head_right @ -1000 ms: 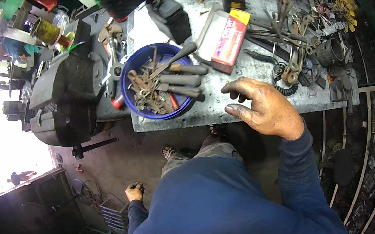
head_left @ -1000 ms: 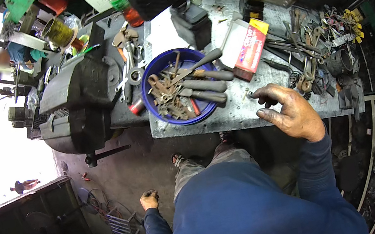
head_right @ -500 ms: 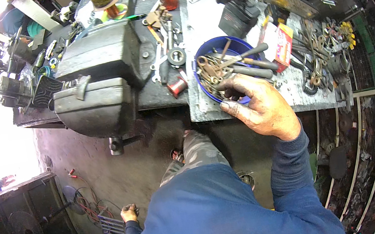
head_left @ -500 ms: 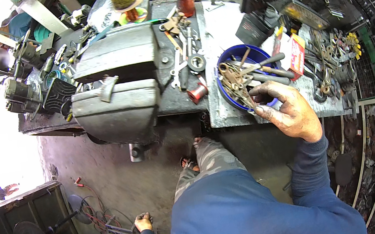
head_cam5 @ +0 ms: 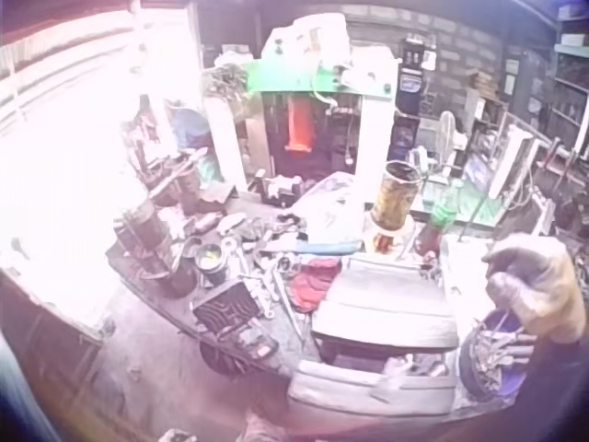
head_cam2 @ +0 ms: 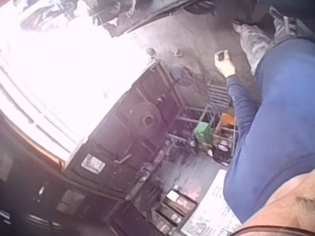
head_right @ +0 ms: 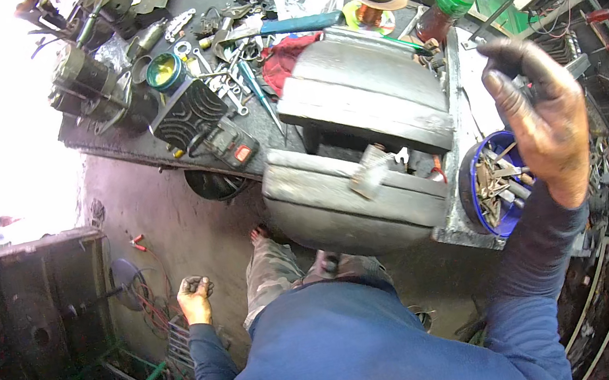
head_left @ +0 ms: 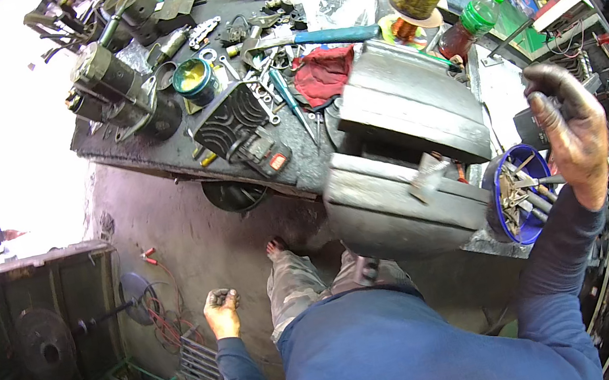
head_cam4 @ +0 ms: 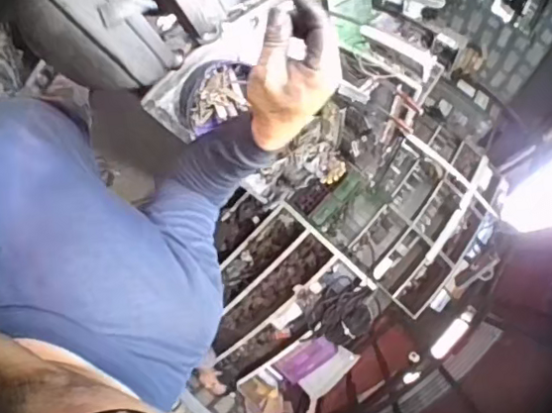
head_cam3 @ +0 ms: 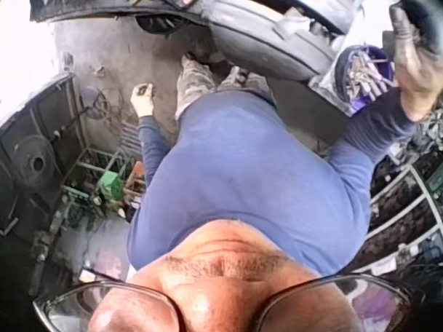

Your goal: The person disassembles a mechanical part using a socket wrench and pliers, then reassembles it. They handle various small components and tools on a cluttered workbench in a workshop.

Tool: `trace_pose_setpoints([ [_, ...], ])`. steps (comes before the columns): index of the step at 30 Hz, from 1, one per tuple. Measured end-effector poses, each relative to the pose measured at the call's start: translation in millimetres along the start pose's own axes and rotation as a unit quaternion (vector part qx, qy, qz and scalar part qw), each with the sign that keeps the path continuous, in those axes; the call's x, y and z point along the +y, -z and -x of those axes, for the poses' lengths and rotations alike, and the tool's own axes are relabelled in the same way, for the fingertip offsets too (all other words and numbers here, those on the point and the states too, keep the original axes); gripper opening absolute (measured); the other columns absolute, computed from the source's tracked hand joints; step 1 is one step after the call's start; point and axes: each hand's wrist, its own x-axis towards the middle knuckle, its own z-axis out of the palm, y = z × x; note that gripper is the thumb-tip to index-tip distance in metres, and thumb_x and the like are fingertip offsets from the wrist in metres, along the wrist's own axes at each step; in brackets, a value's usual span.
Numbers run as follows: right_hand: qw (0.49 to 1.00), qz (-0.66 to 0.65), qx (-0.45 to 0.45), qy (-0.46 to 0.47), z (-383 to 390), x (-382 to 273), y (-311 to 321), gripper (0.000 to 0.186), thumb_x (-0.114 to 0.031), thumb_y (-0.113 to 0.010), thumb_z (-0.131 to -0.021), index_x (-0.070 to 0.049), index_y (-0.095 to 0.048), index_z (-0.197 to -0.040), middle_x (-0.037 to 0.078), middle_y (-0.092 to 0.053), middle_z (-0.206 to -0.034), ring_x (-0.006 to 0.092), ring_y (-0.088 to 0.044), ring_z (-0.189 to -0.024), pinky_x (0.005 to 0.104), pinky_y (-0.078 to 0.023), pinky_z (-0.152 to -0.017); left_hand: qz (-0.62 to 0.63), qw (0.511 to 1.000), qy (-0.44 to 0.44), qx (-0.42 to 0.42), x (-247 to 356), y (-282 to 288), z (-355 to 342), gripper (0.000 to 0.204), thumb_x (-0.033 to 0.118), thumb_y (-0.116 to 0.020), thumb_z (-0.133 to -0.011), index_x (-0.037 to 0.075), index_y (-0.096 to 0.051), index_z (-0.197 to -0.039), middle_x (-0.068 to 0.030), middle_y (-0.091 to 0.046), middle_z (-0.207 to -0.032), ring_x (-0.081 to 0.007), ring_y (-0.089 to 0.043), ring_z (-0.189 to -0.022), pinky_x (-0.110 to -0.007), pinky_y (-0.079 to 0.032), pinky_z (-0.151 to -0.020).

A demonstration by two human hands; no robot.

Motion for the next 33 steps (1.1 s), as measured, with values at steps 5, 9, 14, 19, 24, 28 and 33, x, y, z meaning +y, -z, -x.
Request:
trace_pose_setpoints([
  [5, 0.996, 0.080, 0.003, -0.041, -24, -66, -46, 0.026, -0.011, -0.071, -0.100, 0.003, -0.070, -0.122, 0.004, -0.067, -0.099, 0.0098, -0.059, -0.089, 0.0246, -0.048, -0.076, -0.100, 0.985, -0.004, -0.137, 46, 11, -90, 0.015, -0.007, -0.074, -0.089, 0.002, -0.065, -0.096, -0.0057, -0.072, -0.090, -0.0138, -0.070, -0.081, -0.028, -0.058, -0.077],
  [9, 0.990, 0.092, 0.014, -0.109, -16, -108, -95, 0.027, -0.015, -0.073, -0.098, 0.004, -0.069, -0.117, 0.009, -0.068, -0.106, 0.0171, -0.062, -0.097, 0.0310, -0.049, -0.089, -0.063, 0.966, -0.015, -0.252, 116, 23, -146, 0.019, -0.008, -0.075, -0.088, 0.001, -0.066, -0.102, -0.0061, -0.073, -0.094, -0.0132, -0.070, -0.085, -0.028, -0.058, -0.080],
  [14, 0.958, 0.219, 0.106, -0.151, 9, -135, -144, 0.044, -0.035, -0.072, -0.100, 0.003, -0.070, -0.122, 0.020, -0.066, -0.125, 0.0343, -0.061, -0.121, 0.0455, -0.042, -0.111, 0.034, 0.932, -0.006, -0.361, 231, -5, -182, 0.030, -0.005, -0.072, -0.090, -0.002, -0.067, -0.120, -0.0099, -0.073, -0.098, -0.0184, -0.072, -0.085, -0.033, -0.063, -0.079],
  [19, 0.921, 0.317, 0.179, -0.137, 23, -122, -186, 0.071, -0.062, -0.057, -0.102, 0.000, -0.065, -0.135, 0.021, -0.057, -0.139, 0.0394, -0.050, -0.134, 0.0517, -0.035, -0.116, 0.102, 0.902, -0.055, -0.415, 310, -95, -211, 0.033, -0.004, -0.050, -0.089, -0.007, -0.065, -0.118, -0.0088, -0.067, -0.093, -0.0179, -0.067, -0.080, -0.032, -0.060, -0.078],
  [24, 0.906, 0.344, 0.190, -0.154, 23, -110, -203, 0.082, -0.068, -0.049, -0.102, 0.003, -0.058, -0.142, 0.024, -0.052, -0.143, 0.0408, -0.048, -0.137, 0.0537, -0.034, -0.117, -0.057, 0.864, -0.203, -0.456, 368, -182, -219, 0.021, 0.008, -0.069, -0.090, -0.001, -0.072, -0.108, 0.0005, -0.059, -0.082, -0.0074, -0.051, -0.073, -0.024, -0.045, -0.068],
  [28, 0.911, 0.328, 0.176, -0.178, 25, -110, -201, 0.084, -0.070, -0.048, -0.101, 0.004, -0.059, -0.139, 0.027, -0.050, -0.142, 0.0447, -0.047, -0.138, 0.0590, -0.034, -0.117, -0.360, 0.727, -0.356, -0.463, 392, -250, -228, 0.036, 0.020, -0.076, -0.083, 0.000, -0.073, -0.112, -0.0167, -0.075, -0.094, -0.0314, -0.072, -0.082, -0.043, -0.056, -0.079],
  [33, 0.911, 0.300, 0.190, -0.208, 32, -113, -200, 0.083, -0.067, -0.050, -0.101, 0.005, -0.056, -0.142, 0.027, -0.048, -0.143, 0.0471, -0.044, -0.141, 0.0627, -0.035, -0.116, -0.591, 0.594, -0.420, -0.349, 385, -305, -235, 0.041, 0.023, -0.077, -0.082, 0.000, -0.069, -0.115, -0.0247, -0.076, -0.095, -0.0418, -0.076, -0.092, -0.051, -0.061, -0.083],
])
